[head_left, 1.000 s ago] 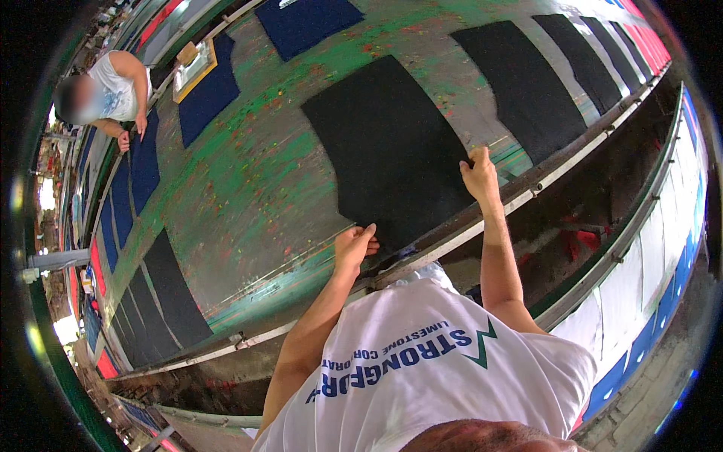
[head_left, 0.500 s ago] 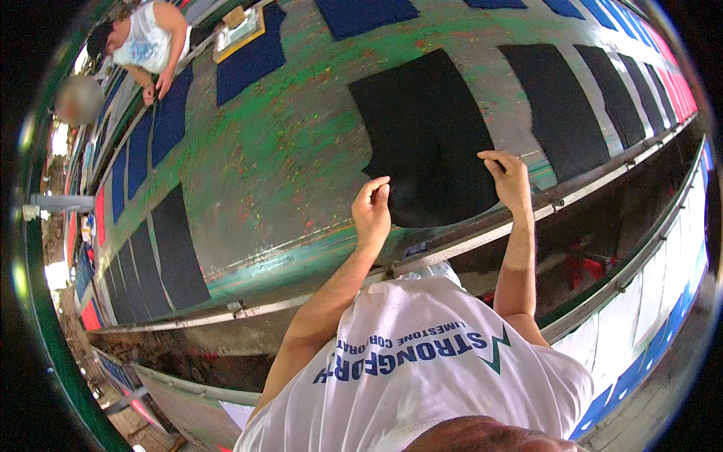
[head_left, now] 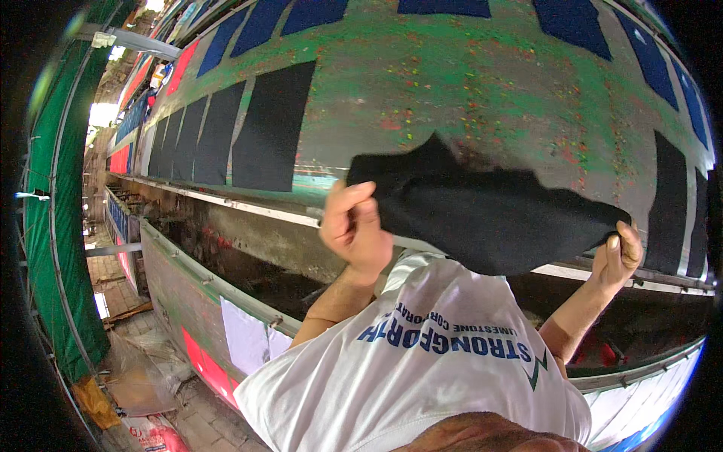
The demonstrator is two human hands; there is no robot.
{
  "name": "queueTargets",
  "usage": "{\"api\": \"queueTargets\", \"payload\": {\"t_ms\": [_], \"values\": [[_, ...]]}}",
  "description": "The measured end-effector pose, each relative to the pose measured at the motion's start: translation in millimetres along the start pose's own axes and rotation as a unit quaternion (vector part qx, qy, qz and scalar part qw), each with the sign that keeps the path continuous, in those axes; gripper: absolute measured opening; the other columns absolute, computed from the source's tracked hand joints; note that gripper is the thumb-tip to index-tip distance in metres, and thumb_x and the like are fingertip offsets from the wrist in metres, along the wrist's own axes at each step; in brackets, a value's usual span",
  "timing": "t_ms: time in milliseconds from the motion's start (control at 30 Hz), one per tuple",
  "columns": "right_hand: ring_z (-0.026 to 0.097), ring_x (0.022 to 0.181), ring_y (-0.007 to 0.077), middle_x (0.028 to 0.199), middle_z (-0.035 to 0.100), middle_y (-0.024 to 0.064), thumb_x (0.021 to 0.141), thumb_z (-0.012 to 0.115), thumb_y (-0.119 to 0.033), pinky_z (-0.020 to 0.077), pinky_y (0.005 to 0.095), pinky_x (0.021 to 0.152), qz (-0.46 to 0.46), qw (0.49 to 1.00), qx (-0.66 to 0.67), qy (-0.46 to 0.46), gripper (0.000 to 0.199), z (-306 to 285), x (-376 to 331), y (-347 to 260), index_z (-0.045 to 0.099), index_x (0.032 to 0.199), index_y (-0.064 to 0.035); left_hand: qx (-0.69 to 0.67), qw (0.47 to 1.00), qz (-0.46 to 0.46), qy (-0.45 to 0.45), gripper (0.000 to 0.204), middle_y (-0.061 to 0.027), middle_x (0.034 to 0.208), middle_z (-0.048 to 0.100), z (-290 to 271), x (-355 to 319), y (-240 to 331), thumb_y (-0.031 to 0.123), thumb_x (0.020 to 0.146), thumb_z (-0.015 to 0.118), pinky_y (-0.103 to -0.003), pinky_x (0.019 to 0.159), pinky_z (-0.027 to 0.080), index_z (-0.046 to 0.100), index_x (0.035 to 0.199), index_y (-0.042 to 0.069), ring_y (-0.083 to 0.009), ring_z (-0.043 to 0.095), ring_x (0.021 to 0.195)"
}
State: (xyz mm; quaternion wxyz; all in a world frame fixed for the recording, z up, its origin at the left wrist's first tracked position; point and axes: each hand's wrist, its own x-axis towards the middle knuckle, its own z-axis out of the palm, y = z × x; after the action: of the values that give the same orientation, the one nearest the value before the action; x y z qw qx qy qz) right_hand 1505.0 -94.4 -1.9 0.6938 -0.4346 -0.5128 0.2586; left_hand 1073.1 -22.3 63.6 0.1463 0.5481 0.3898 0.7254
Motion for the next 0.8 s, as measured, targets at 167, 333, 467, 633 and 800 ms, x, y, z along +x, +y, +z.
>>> {"api": "queueTargets", "payload": {"t_ms": [167, 333, 467, 633, 800], "values": [[0.066, 0.125, 0.0245, 0.136, 0.071, 0.016, 0.097, 0.071, -0.005, 0.0443, 0.0377, 0.114, 0.05, 0.983, -0.175, 0.01, 0.036, 135, 20, 14, 0.073, 0.132, 0.0052, 0.066, 0.996, -0.009, 0.051, 0.018, -0.0058, 0.106, 0.07, -65, 88, -44, 0.008, 0.106, 0.067, -0.027, 0.082, 0.049, 0.073, 0.12, -0.002, -0.0121, 0.061, 0.091], [0.062, 0.13, 0.0192, 0.141, 0.07, 0.0123, 0.104, 0.07, -0.008, 0.0441, 0.0321, 0.113, 0.133, 0.991, -0.027, -0.021, 0.038, 276, 84, 61, 0.068, 0.14, 0.0041, 0.096, 0.99, -0.086, -0.052, 0.027, -0.0107, 0.117, 0.079, -74, 184, -153, 0.018, 0.106, 0.069, -0.031, 0.094, 0.055, 0.077, 0.122, -0.002, -0.0155, 0.071, 0.105], [0.06, 0.134, 0.0198, 0.144, 0.068, 0.0114, 0.103, 0.072, -0.011, 0.0435, 0.0329, 0.115, 0.09, 0.994, -0.056, -0.04, 0.04, 336, 155, 79, 0.069, 0.142, -0.001, 0.111, 0.984, -0.067, -0.12, 0.033, -0.0129, 0.121, 0.079, -58, 264, -225, 0.026, 0.104, 0.072, -0.035, 0.104, 0.053, 0.079, 0.122, -0.001, -0.0203, 0.072, 0.113], [0.066, 0.116, 0.0168, 0.128, 0.072, 0.006, 0.097, 0.071, 0.003, 0.051, 0.0314, 0.105, -0.026, 0.994, -0.096, -0.05, 0.043, 358, 242, 61, 0.068, 0.14, 0.0003, 0.093, 0.991, 0.03, -0.093, 0.026, -0.0109, 0.103, 0.08, -31, 347, -250, 0.019, 0.102, 0.073, -0.033, 0.091, 0.055, 0.078, 0.112, -0.004, -0.0174, 0.072, 0.096], [0.067, 0.107, 0.0139, 0.119, 0.073, 0.0039, 0.096, 0.072, 0.004, 0.0528, 0.0284, 0.096, 0.048, 0.998, -0.032, -0.041, 0.043, 352, 256, 46, 0.069, 0.139, -0.0006, 0.09, 0.992, -0.01, -0.093, 0.025, -0.0144, 0.107, 0.081, -25, 351, -243, 0.019, 0.101, 0.075, -0.034, 0.092, 0.056, 0.078, 0.115, -0.003, -0.0198, 0.075, 0.101]]}}
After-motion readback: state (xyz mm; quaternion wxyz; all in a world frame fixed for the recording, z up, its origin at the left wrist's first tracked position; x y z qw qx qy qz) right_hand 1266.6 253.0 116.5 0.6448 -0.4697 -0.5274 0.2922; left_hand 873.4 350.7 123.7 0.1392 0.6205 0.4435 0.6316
